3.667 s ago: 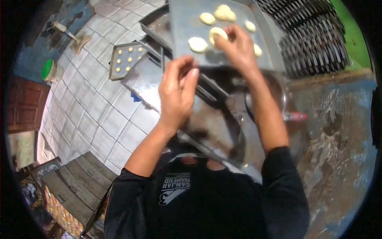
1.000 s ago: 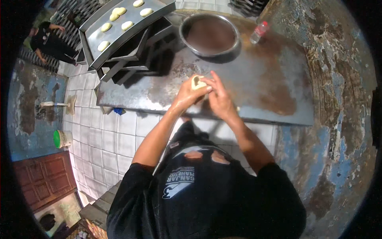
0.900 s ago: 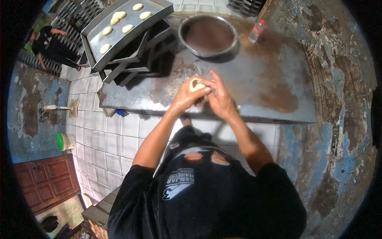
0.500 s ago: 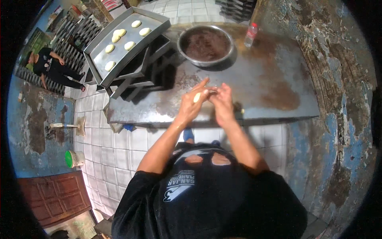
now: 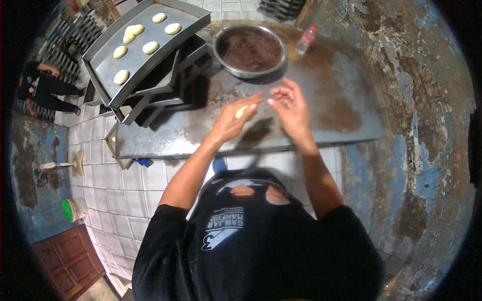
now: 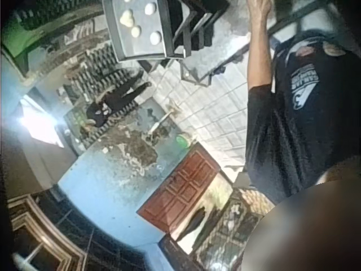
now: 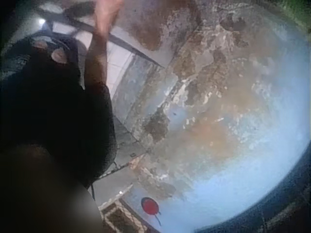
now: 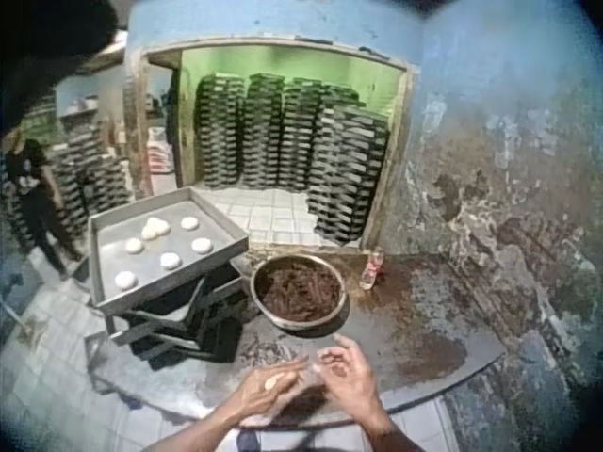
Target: The person fills small pieces of dough with a dark filling from a bowl, rolls them into round buns by hand, and places them onto a metal baking tray.
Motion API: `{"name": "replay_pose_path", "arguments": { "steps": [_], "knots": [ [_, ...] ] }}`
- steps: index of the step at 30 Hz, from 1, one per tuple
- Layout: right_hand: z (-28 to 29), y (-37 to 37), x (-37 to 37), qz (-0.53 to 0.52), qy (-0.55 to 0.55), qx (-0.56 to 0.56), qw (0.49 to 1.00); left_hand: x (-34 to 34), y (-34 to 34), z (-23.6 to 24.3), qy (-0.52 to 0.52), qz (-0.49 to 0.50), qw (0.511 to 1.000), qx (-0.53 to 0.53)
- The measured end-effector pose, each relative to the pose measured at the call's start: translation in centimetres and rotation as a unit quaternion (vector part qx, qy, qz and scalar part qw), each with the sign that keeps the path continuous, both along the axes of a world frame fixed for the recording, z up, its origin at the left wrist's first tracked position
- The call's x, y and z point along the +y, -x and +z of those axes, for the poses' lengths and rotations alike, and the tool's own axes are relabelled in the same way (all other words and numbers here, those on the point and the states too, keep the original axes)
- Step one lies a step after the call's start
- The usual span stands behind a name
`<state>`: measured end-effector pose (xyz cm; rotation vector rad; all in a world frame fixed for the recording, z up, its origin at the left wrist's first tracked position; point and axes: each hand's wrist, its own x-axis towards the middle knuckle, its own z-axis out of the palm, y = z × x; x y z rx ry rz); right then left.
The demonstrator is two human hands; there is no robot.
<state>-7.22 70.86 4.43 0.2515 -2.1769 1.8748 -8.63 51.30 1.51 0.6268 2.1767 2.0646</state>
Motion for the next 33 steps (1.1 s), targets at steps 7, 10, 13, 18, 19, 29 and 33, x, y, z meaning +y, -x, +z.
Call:
{"name": "replay_pose_path", "arguments": {
  "steps": [7, 10, 13, 18, 19, 29, 33],
  "knots": [
    [3.9, 2.2, -0.4, 0.26, -0.228, -0.046, 0.937, 0.3, 0.4, 0.5, 0.164, -0.075, 0.983, 0.019],
    [3.9, 2.6, 0.3, 0.295, -0.19, -0.029, 0.936, -0.9, -0.2, 3.2, 0.235, -0.007, 0.964, -0.123],
    [1.6, 5.3, 0.6, 0.223, 0.029, -0.075, 0.972, -0.4, -1.1, 2.7, 0.143, 0.042, 0.985, -0.089],
    [6.0, 7.8, -5.9, 0.473, -0.241, 0.04, 0.846, -4.3, -3.3, 1.0, 0.165, 0.116, 0.976, -0.077],
    [6.0, 7.5, -7.3, 0.466, -0.169, 0.024, 0.868, -5.5, -3.4, 1.9, 0.164, 0.134, 0.974, -0.077],
    [3.3, 7.5, -25.3, 0.381, 0.138, -0.072, 0.911, -17.0, -0.5, 6.9, -0.055, 0.307, 0.949, 0.051],
    [9.3, 14.7, -34.4, 0.513, 0.084, -0.36, 0.775, -24.7, 2.7, 10.7, -0.293, 0.385, 0.873, -0.058]
  ]
}}
